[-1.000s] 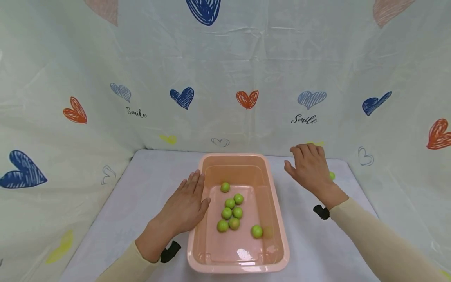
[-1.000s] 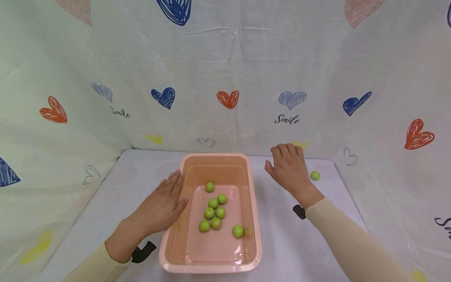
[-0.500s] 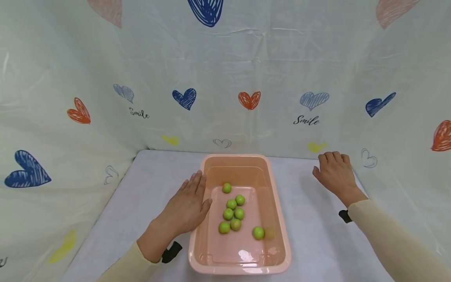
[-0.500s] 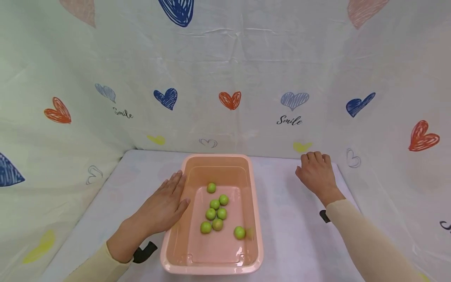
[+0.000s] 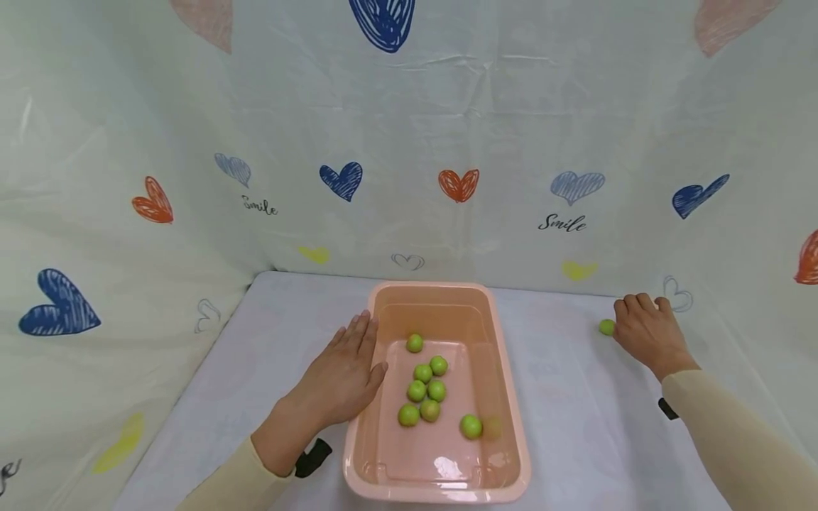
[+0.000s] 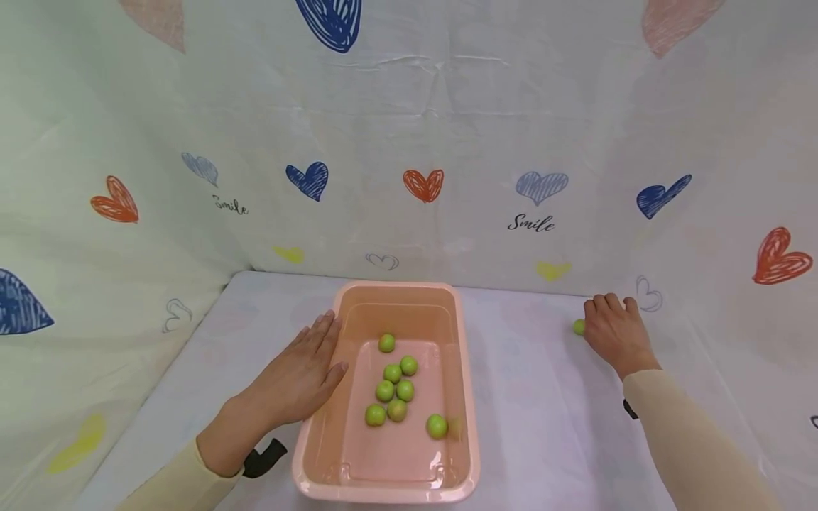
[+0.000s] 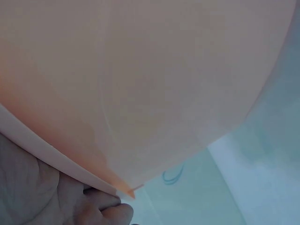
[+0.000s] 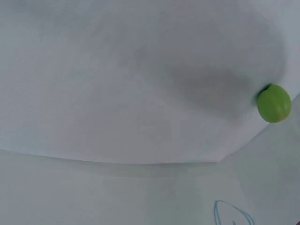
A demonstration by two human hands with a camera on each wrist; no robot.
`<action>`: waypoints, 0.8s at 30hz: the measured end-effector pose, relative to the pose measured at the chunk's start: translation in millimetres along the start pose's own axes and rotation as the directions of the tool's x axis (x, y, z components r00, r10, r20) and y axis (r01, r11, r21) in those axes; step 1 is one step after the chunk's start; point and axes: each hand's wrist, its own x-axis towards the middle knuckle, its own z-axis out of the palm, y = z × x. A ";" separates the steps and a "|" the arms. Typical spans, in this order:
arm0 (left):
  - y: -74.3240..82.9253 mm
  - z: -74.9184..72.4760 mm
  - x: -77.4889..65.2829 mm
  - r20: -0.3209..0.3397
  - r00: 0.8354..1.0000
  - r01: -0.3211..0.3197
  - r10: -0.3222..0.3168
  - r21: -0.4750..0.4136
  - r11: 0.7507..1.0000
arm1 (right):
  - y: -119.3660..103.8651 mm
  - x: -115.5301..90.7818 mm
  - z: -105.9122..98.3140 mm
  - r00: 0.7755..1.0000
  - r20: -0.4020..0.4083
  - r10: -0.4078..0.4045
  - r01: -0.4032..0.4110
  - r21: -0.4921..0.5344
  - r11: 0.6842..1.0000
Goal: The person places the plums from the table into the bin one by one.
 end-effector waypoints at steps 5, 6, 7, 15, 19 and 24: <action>-1.1 1.6 0.0 0.005 1.000 0.013 -0.013 0.006 1.000 | 0.9 -3.5 10.6 0.999 0.015 -0.041 0.042 -0.003 0.999; -1.2 1.6 0.1 0.007 1.000 0.015 -0.015 0.003 1.000 | 0.6 -4.3 12.4 0.999 0.010 -0.050 0.050 -0.001 0.999; -1.1 1.5 -0.1 0.010 1.000 0.018 -0.018 0.000 1.000 | 0.1 -4.7 14.3 0.998 0.005 -0.055 0.055 0.001 0.998; -0.8 0.6 -0.5 0.021 1.000 0.017 -0.017 -0.003 1.000 | -5.2 -8.1 25.5 0.998 0.000 -0.070 0.070 0.012 0.997; -1.6 1.3 -0.6 0.018 1.000 0.019 -0.019 -0.002 1.000 | -7.7 -6.8 29.5 0.997 0.040 -0.070 0.070 0.006 0.998; -3.1 1.2 -1.0 0.013 1.000 0.009 -0.009 -0.002 1.000 | -10.5 -4.0 33.9 0.995 0.072 -0.072 0.072 0.001 0.997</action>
